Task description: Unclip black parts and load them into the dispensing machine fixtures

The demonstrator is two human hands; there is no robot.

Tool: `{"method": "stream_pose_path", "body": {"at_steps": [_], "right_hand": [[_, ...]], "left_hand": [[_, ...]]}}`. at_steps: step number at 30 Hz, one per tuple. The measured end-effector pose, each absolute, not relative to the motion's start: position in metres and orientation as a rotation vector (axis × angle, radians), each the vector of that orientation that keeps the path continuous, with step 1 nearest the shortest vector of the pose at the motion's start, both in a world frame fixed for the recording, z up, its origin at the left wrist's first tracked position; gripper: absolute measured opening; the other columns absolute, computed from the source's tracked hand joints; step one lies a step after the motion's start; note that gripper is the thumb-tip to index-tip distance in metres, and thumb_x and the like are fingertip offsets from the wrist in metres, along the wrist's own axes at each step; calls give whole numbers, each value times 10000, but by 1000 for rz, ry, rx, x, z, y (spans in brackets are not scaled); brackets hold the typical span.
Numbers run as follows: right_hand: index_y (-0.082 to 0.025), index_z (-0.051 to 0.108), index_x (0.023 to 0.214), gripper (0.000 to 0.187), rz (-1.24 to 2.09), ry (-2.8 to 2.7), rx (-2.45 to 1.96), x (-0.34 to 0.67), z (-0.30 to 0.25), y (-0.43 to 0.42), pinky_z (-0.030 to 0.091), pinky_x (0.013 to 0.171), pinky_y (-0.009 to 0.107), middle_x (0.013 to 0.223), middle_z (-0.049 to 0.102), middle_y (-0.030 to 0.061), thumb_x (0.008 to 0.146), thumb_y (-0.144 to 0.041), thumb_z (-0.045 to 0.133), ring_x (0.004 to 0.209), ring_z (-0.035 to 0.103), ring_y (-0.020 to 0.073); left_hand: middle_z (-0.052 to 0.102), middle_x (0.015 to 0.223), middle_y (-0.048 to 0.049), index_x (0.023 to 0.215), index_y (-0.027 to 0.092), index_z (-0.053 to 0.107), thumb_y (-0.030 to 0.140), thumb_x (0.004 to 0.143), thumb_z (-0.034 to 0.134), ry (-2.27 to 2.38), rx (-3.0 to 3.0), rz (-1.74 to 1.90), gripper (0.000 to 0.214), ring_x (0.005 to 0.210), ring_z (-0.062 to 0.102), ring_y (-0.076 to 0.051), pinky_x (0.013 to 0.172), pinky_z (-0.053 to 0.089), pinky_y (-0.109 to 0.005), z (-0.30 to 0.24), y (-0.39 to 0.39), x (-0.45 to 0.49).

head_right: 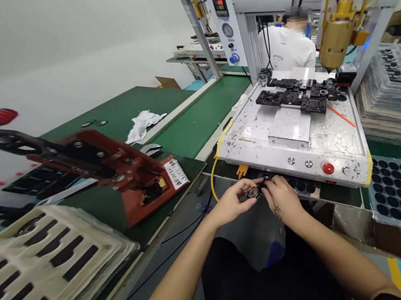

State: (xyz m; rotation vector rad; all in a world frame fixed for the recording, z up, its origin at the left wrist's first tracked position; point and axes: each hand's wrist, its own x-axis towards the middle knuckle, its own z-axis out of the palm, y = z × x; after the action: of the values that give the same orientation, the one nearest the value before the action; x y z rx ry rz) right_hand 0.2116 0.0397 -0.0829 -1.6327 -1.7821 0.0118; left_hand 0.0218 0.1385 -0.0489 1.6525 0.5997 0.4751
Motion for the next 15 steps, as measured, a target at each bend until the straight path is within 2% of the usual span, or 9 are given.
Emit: {"method": "stream_pose_path", "body": {"at_steps": [4, 6, 11, 15], "right_hand": [[-121, 761, 1132, 213, -122, -1853, -1702, 208, -100, 47, 525, 761, 401, 940, 679, 138, 1055, -151, 565, 864, 633, 295], [-139, 768, 1161, 243, -174, -1888, -1700, 208, -108, 45, 510, 768, 399, 952, 699, 138, 1073, -157, 542, 874, 625, 290], [-191, 782, 1210, 298, -240, -1948, -1631, 214, -126, 42, 480, 756, 406, 1035, 777, 131, 1099, -174, 506, 856, 616, 264], [-198, 797, 1175, 294, -231, -1991, -1514, 215, -135, 38, 455, 726, 385, 1024, 809, 116, 1109, -176, 511, 842, 640, 242]], "left_hand": [[684, 1456, -214, 1030, 174, 632, 387, 804, 871, 569, 1557, 429, 392, 1069, 728, -252, 967, 580, -420, -61, 146, 26], [677, 1460, -217, 1041, 172, 636, 408, 797, 887, 552, 1513, 408, 423, 1040, 736, -243, 928, 592, -404, -65, 149, 24], [627, 1517, -238, 1058, 168, 610, 445, 839, 868, 526, 1444, 365, 437, 853, 764, -195, 700, 573, -314, -71, 153, 21], [579, 1573, -250, 1069, 165, 597, 438, 847, 864, 514, 1435, 364, 442, 847, 757, -172, 693, 559, -289, -73, 153, 21]]}}
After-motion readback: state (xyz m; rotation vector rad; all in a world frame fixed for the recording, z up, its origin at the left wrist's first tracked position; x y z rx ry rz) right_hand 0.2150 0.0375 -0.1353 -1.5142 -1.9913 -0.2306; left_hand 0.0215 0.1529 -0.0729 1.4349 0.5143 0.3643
